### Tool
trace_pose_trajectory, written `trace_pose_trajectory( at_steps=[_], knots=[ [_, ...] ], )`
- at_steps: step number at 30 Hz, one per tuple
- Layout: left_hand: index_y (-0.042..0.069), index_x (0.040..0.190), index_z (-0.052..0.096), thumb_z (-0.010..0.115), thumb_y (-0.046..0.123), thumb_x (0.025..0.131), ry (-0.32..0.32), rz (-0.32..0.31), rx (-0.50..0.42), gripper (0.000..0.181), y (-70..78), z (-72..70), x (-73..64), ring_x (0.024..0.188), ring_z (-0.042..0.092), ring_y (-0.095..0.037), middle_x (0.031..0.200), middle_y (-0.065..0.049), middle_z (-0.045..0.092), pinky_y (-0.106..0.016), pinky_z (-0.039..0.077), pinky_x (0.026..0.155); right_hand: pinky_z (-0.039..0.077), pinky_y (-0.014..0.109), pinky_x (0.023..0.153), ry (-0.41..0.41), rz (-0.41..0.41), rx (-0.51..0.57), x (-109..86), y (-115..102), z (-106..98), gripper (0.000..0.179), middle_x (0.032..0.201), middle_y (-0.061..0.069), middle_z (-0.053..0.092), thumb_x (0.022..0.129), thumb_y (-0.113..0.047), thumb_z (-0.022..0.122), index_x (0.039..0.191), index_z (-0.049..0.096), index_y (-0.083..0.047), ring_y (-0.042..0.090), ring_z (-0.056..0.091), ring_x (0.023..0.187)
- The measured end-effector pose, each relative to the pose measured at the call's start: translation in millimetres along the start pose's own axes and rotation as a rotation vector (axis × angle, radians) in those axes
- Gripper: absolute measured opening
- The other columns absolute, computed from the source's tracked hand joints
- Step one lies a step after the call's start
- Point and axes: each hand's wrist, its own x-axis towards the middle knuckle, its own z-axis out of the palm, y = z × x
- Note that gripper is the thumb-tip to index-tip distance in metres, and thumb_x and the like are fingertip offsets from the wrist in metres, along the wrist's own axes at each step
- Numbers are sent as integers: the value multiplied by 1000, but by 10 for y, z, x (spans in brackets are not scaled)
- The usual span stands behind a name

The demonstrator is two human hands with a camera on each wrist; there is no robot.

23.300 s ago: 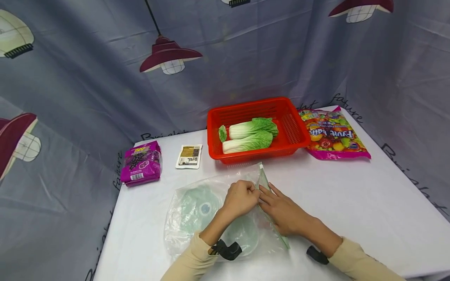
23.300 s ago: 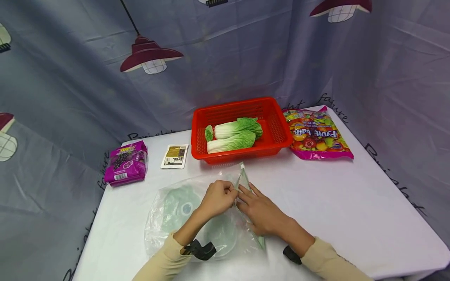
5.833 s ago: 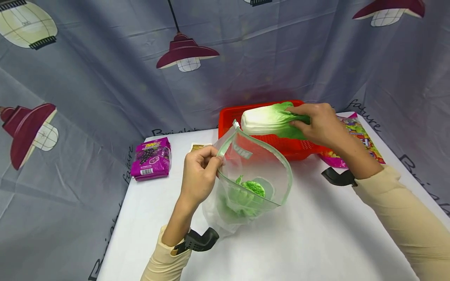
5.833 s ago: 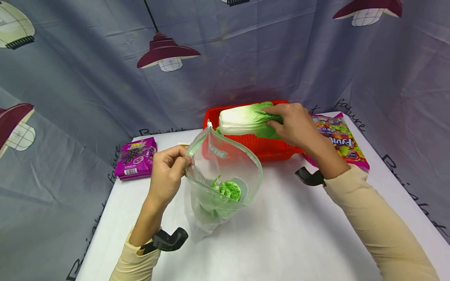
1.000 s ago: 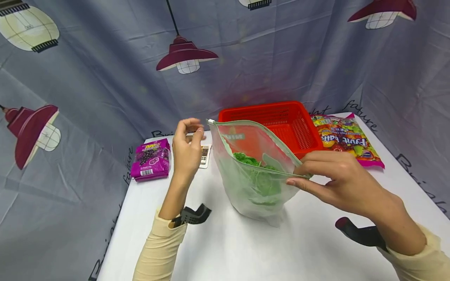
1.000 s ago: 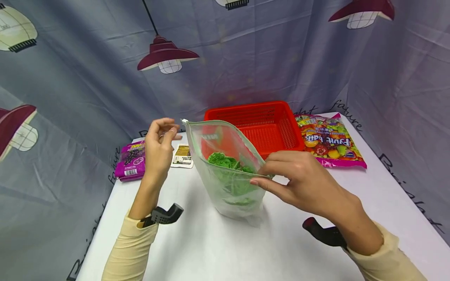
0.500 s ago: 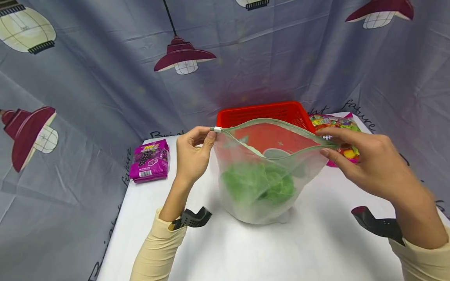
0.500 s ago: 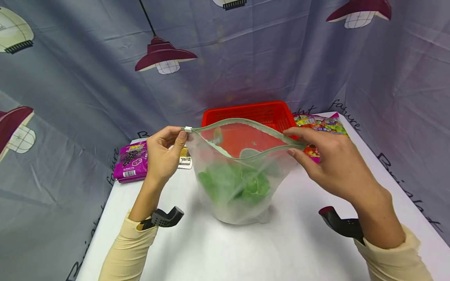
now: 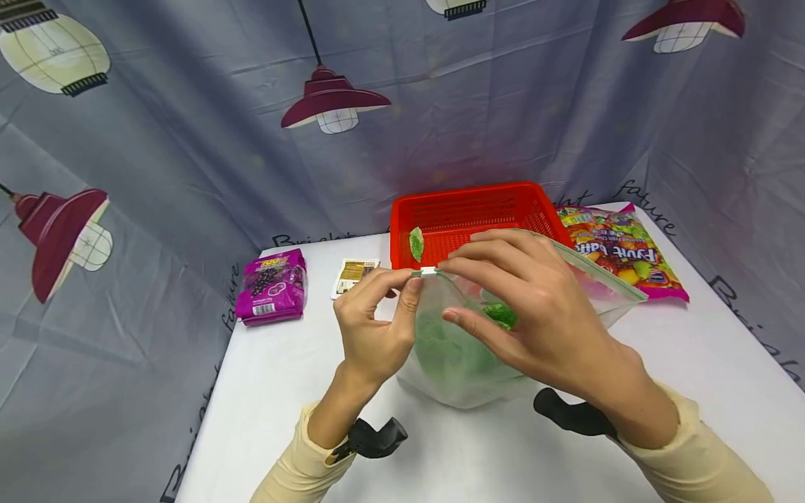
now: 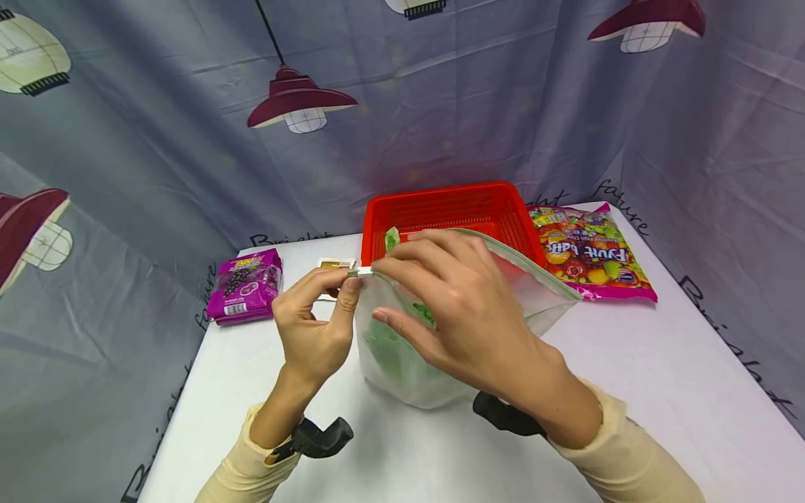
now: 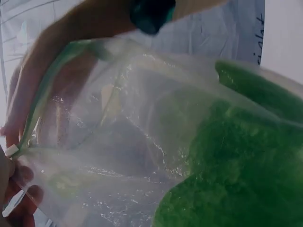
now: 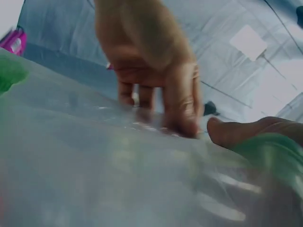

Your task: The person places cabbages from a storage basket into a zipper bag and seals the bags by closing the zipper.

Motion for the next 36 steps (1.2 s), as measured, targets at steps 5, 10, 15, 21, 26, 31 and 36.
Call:
trace_pose_trajectory(
  at_steps=[5, 10, 15, 21, 26, 31, 36],
  knots=[
    [0, 87, 73, 68, 8, 91, -31, 51, -79, 11, 94, 16, -54, 65, 60, -16, 80, -8, 71, -28, 50, 62, 38, 44, 89, 31, -8, 70, -24, 97, 153, 24, 100, 6, 71, 87, -24, 73, 102, 75, -5, 28, 60, 103],
    [0, 85, 73, 67, 9, 92, -31, 70, -95, 13, 109, -2, -67, 64, 61, -16, 80, -8, 71, -27, 50, 61, 35, 43, 87, 63, -41, 115, -56, 162, 191, 21, 88, 1, 72, 90, -27, 71, 92, 77, -7, 25, 60, 94],
    [0, 86, 73, 68, 6, 90, -15, 57, -69, 8, 94, -63, -77, 64, 62, -17, 78, -7, 71, -27, 48, 60, 34, 45, 86, 71, -70, 108, -65, 187, 176, 31, 82, -1, 71, 95, -35, 64, 86, 78, -9, 25, 59, 92],
    [0, 86, 73, 69, -1, 86, 15, 16, -46, 4, 52, -149, -105, 63, 62, -17, 76, -7, 71, -27, 46, 58, 33, 45, 84, 56, -80, 93, -95, 228, 141, 29, 80, -3, 70, 95, -35, 64, 85, 78, -12, 25, 58, 92],
    [0, 84, 73, 67, 4, 90, 43, -15, -30, 9, -2, -213, -129, 62, 63, -17, 75, -5, 71, -26, 45, 58, 33, 46, 84, 46, -79, 71, -137, 281, 81, 28, 80, -4, 70, 95, -35, 64, 85, 78, -12, 25, 59, 92],
    [0, 84, 73, 68, 0, 88, 84, -69, -7, 6, -70, -325, -143, 61, 60, -16, 73, -5, 70, -25, 44, 59, 32, 44, 86, 31, -56, 30, -234, 389, -12, 31, 80, -5, 70, 95, -37, 63, 85, 78, -13, 25, 59, 92],
    [-3, 84, 72, 67, -6, 87, 149, -158, 14, 7, -157, -488, -159, 61, 60, -14, 72, -9, 70, -24, 47, 60, 31, 42, 88, 21, 0, -23, -393, 550, -174, 39, 80, -2, 71, 95, -43, 60, 84, 79, -11, 26, 59, 90]
  ],
)
